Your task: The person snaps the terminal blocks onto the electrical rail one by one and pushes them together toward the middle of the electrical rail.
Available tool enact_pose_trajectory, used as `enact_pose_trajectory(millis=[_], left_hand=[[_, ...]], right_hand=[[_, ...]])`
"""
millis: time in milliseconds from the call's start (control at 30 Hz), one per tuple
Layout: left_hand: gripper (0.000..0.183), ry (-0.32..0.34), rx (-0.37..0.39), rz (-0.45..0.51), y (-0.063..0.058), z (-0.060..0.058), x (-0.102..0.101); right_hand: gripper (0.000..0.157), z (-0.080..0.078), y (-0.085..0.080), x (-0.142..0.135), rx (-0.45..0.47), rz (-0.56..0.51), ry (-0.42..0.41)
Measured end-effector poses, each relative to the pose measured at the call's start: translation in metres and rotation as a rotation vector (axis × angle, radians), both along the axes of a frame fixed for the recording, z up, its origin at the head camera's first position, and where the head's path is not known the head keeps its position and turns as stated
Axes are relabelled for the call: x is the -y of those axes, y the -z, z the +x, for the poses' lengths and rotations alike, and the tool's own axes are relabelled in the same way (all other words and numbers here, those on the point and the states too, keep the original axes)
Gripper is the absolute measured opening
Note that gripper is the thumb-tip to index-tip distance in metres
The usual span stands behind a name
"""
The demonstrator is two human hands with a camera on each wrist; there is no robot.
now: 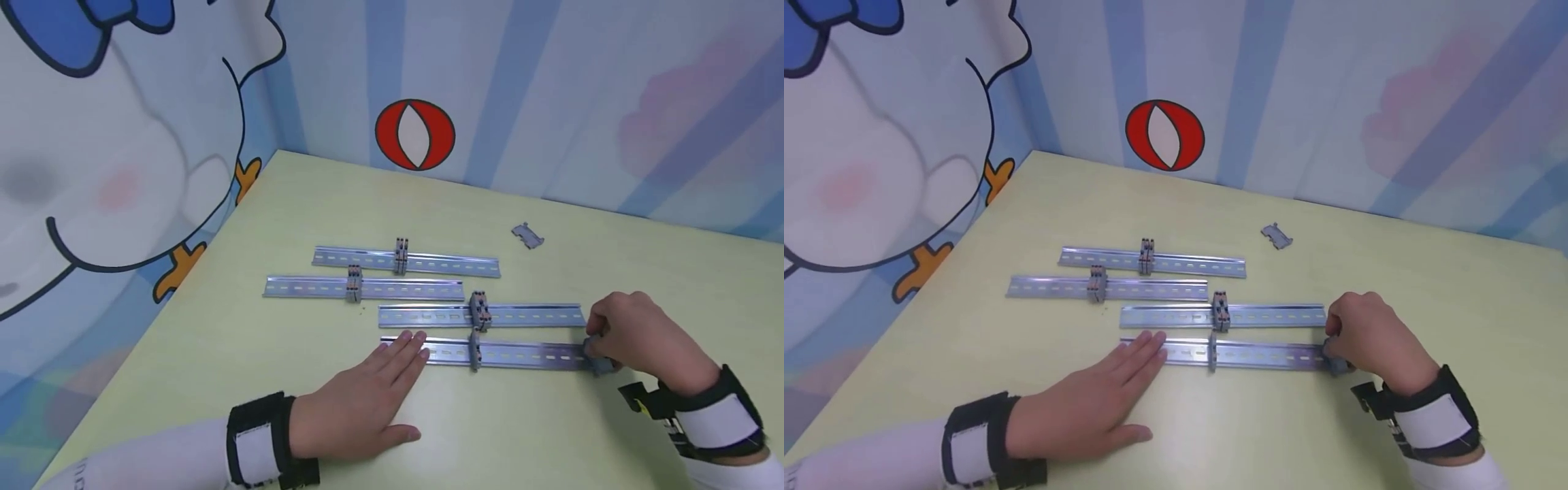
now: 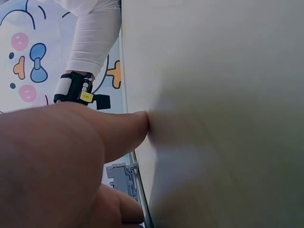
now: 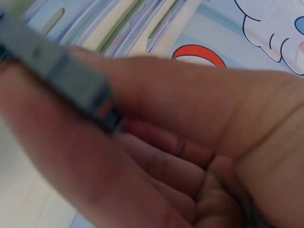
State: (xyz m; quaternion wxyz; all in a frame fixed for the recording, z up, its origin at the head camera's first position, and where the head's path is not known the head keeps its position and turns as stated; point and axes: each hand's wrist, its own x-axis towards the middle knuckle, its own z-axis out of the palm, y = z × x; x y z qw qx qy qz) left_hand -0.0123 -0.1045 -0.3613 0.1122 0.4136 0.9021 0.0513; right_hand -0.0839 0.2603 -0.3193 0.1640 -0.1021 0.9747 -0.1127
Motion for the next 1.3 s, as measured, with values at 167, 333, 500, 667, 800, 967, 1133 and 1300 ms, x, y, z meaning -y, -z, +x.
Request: enact_pose_trajectory(millis=[167,333,500,667,800,967,1133,1300], left_hand=[[0.087,-0.009,0.028,-0.006,0.002,0.0,-0.001],[0.086,0.001,0.029,-0.009,0.001,-0.002,0.0],[0.086,0.004,0.032,0.002,-0.001,-0.001,0.0],[0.086,0.008,0.033,0.0,-0.002,-0.002,0.0],[0.087,0.006,0.039,-0.009,-0.001,-0.003,0.0],[0.087,0.002,0.044,-0.009,0.0,-0.003,0.0],[0.087,-0.005,0.048,-0.013,0.001,-0.003,0.0],[0.087,-0.007,0.047,-0.013,0.001,-0.003,0.0]], right_hand=[[0.033,-0.002,-0.009,-0.018,0.176,-0.112,0.014],[0.048,-0.006,-0.014,-0.041,0.316,-0.234,0.063],[0.046,-0.012,-0.006,-0.057,0.442,-0.408,0.057],[0.044,-0.018,0.001,-0.065,0.549,-0.588,0.039],[0.041,-0.018,0.004,-0.064,0.559,-0.656,-0.002],[0.038,-0.016,0.005,-0.051,0.537,-0.686,-0.026],[0.035,-0.014,0.008,-0.034,0.513,-0.712,-0.016],[0.035,-0.01,0.01,-0.021,0.487,-0.76,-0.035]])
